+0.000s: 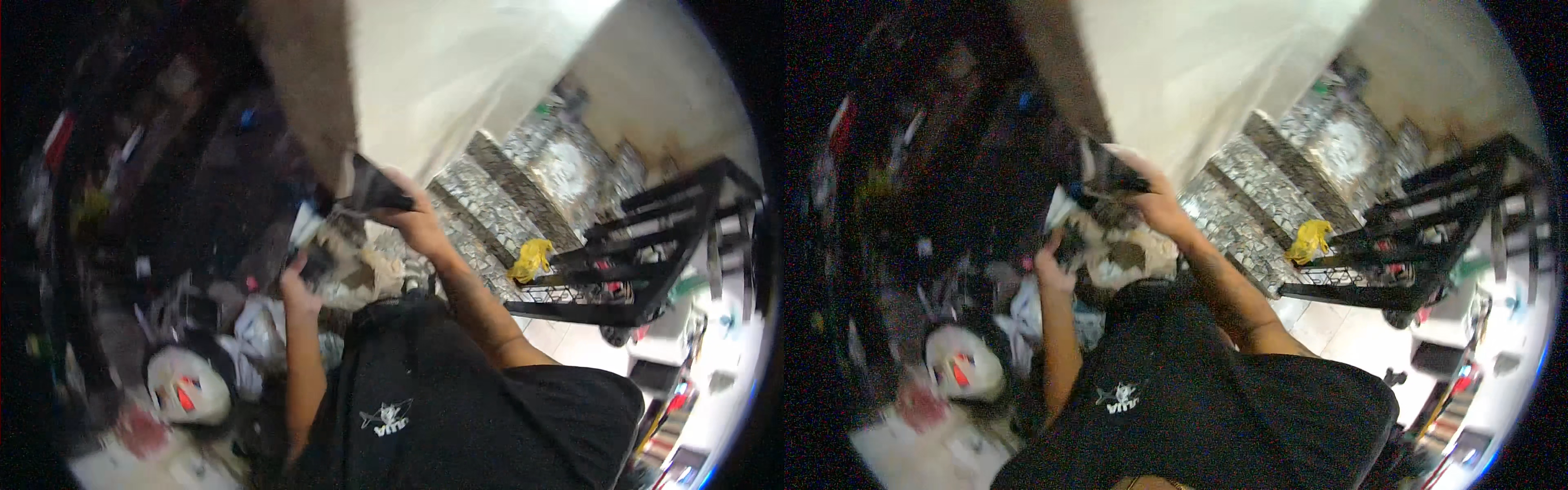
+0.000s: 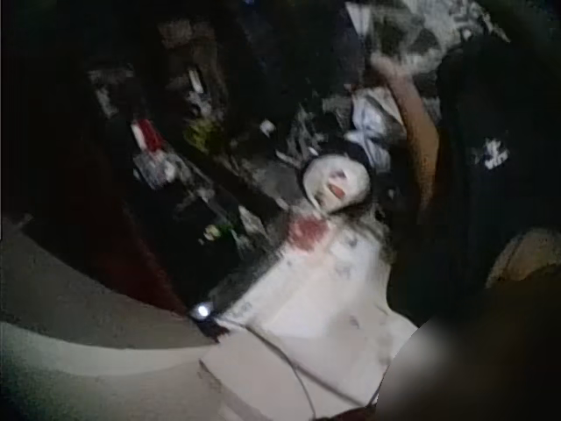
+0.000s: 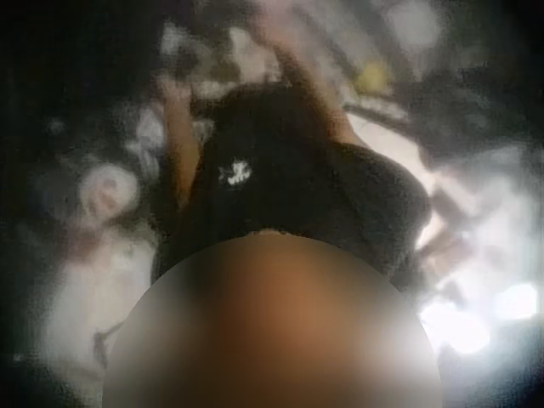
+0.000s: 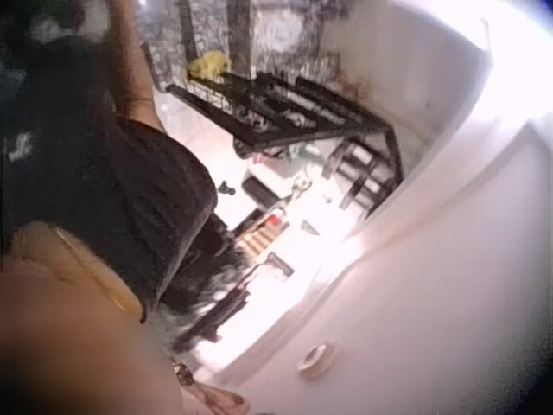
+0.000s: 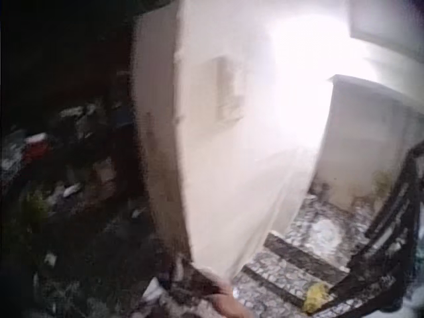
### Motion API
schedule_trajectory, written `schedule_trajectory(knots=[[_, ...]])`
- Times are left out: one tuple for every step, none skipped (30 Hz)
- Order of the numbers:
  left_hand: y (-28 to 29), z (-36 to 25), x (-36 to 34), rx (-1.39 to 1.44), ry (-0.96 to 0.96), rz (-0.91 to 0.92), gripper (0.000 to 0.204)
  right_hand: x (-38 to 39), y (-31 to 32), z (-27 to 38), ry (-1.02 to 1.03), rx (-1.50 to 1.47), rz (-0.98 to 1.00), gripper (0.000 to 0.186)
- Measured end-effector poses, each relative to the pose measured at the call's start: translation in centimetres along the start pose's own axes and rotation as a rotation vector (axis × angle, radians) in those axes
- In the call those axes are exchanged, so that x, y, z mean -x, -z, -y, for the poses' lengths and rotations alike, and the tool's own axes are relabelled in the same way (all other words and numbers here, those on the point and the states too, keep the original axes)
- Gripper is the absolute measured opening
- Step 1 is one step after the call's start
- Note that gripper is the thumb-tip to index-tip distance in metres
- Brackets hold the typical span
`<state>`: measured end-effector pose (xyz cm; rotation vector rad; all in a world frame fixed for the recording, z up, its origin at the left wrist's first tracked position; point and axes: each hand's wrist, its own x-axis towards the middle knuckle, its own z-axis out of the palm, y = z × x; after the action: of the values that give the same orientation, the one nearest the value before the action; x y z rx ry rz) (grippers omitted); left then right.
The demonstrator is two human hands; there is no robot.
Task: Applying and smoothing plaster on a wall corner using two putty knives.
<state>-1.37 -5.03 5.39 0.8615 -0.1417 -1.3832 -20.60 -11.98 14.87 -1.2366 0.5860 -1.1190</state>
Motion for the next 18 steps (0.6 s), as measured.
schedule_trajectory(knots=[[-0.8,0.2,0.1,-0.007,0.028,-0.052,0.024,1.4,0.2,0.0,-0.042,-0.010,0.016,0.053],[-1.4,0.3,0.0,0.005,0.029,0.032,0.023,2.2,0.4,0.1,-0.014,0.085,0.053,0.054],[-1.6,0.6,0.1,0.013,0.033,0.123,0.022,3.0,0.5,-0.2,0.021,0.181,0.086,0.054],[-2.1,0.6,0.4,-0.058,0.038,0.054,0.022,3.7,0.6,-0.6,0.140,0.297,0.105,0.050],[-3.0,0.8,0.5,-0.131,0.049,-0.003,0.022,3.8,0.4,-0.7,0.130,0.295,0.116,0.050],[-3.8,1.2,1.3,-0.099,-0.059,0.106,0.023,3.9,0.2,-0.5,0.232,0.429,0.204,0.048],[-3.8,1.2,1.6,-0.091,-0.061,0.109,0.023,3.9,0.1,-0.4,0.341,0.570,0.288,0.045],[-3.5,1.3,1.7,-0.472,-0.285,0.186,0.023,4.5,-0.3,-0.5,0.277,0.564,0.274,0.046],[-3.6,1.4,1.8,-0.848,-0.516,0.263,0.022,4.7,-0.3,-0.8,0.283,0.571,0.269,0.047],[-3.8,1.0,2.8,-1.119,-0.639,0.282,0.021,5.0,-0.3,-0.4,0.285,0.601,0.280,0.048],[-4.2,1.3,2.9,-1.116,-0.634,0.288,0.021,5.2,-0.4,0.1,0.287,0.631,0.292,0.048],[-4.7,1.8,2.9,-0.686,-0.397,0.248,0.021,5.4,-0.2,0.6,0.282,0.635,0.288,0.048],[-5.0,2.0,3.1,-0.255,-0.166,0.190,0.021,5.5,0.0,1.1,0.292,0.652,0.300,0.048],[-5.5,1.7,3.5,-0.286,-0.136,0.156,0.023,5.5,0.1,1.7,0.301,0.667,0.313,0.049],[-5.5,1.9,3.4,-0.280,-0.138,0.145,0.023,5.8,-0.2,2.5,0.295,0.664,0.324,0.049],[-5.5,2.2,3.2,-0.120,-0.092,0.062,0.023,6.0,-0.6,3.5,0.324,0.694,0.298,0.047],[-5.6,2.4,3.1,0.041,-0.049,-0.022,0.022,6.1,-0.7,4.1,0.352,0.723,0.273,0.045],[-5.8,2.6,3.2,0.076,-0.049,-0.070,0.021,6.1,-0.4,4.1,0.409,0.627,0.291,0.046]])
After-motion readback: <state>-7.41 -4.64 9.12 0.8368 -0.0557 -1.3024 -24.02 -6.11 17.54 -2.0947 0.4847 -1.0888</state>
